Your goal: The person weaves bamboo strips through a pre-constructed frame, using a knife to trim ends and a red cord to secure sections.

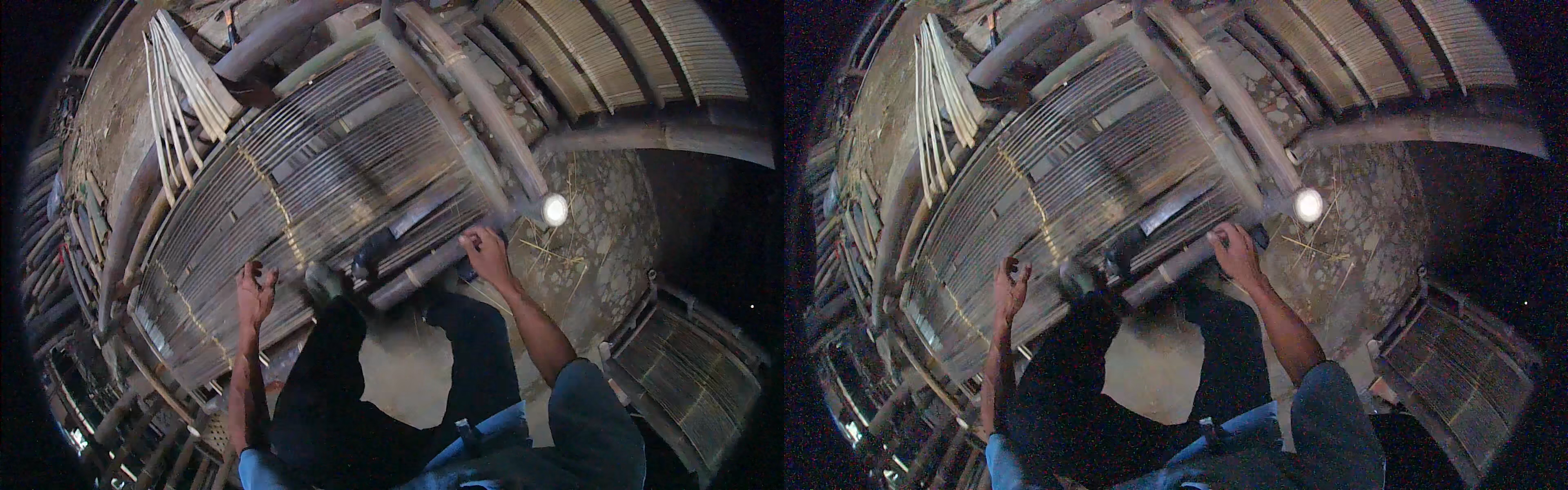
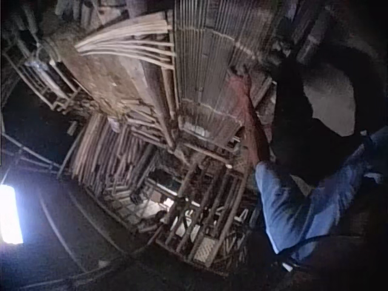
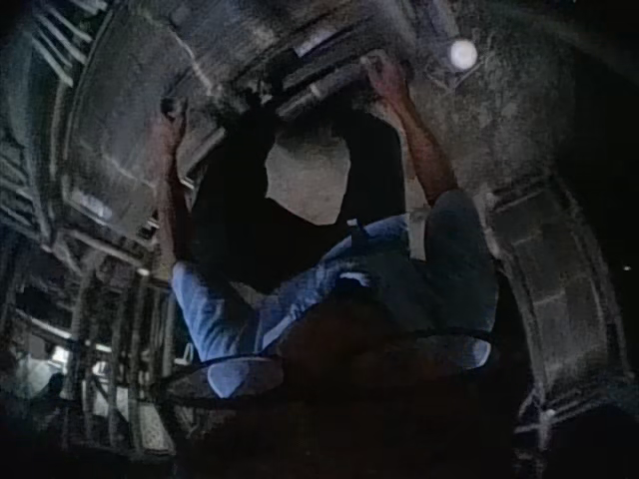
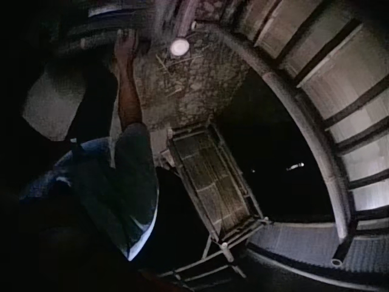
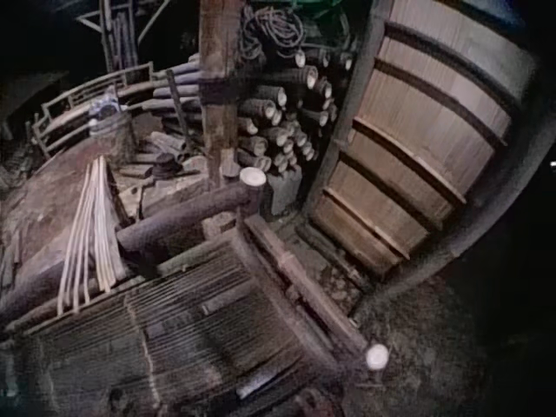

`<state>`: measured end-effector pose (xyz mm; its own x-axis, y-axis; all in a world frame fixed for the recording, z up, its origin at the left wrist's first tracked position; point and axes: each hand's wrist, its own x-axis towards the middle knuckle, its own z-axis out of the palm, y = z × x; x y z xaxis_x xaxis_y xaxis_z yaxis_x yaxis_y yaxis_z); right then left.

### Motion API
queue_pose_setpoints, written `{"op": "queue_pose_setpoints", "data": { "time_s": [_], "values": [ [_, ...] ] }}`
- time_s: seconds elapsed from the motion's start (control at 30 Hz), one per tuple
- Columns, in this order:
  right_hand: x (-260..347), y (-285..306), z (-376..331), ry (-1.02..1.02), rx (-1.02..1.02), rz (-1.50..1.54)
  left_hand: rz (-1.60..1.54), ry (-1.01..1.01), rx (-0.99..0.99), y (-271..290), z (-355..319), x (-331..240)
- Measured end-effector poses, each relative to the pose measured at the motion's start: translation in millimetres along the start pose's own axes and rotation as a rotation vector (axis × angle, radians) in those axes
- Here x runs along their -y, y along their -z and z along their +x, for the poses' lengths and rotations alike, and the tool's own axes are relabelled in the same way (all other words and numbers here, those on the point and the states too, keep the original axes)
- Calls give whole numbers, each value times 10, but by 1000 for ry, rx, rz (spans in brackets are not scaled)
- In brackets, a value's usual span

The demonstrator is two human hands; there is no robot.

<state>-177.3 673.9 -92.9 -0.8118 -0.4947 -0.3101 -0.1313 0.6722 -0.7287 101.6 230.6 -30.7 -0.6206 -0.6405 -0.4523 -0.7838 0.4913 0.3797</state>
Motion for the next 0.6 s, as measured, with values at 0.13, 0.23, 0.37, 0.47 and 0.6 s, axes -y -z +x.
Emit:
{"op": "queue_pose_setpoints", "data": {
  "time_s": [0.13,0.23,0.37,0.47,0.6],
  "values": [
    [362,-359,1088,153,-156,34,94,-155,-185,-266,722,2],
    [567,-634,2018,326,-265,55,177,-194,-232,-334,1274,-86],
    [878,-794,3005,342,-361,-2,215,-306,-267,-524,1753,-274],
    [908,-954,3400,473,-451,-161,161,-351,-294,-770,1879,-380],
    [1283,-1217,3821,680,-468,-284,24,-291,-535,-1042,2138,175]
  ]
}}
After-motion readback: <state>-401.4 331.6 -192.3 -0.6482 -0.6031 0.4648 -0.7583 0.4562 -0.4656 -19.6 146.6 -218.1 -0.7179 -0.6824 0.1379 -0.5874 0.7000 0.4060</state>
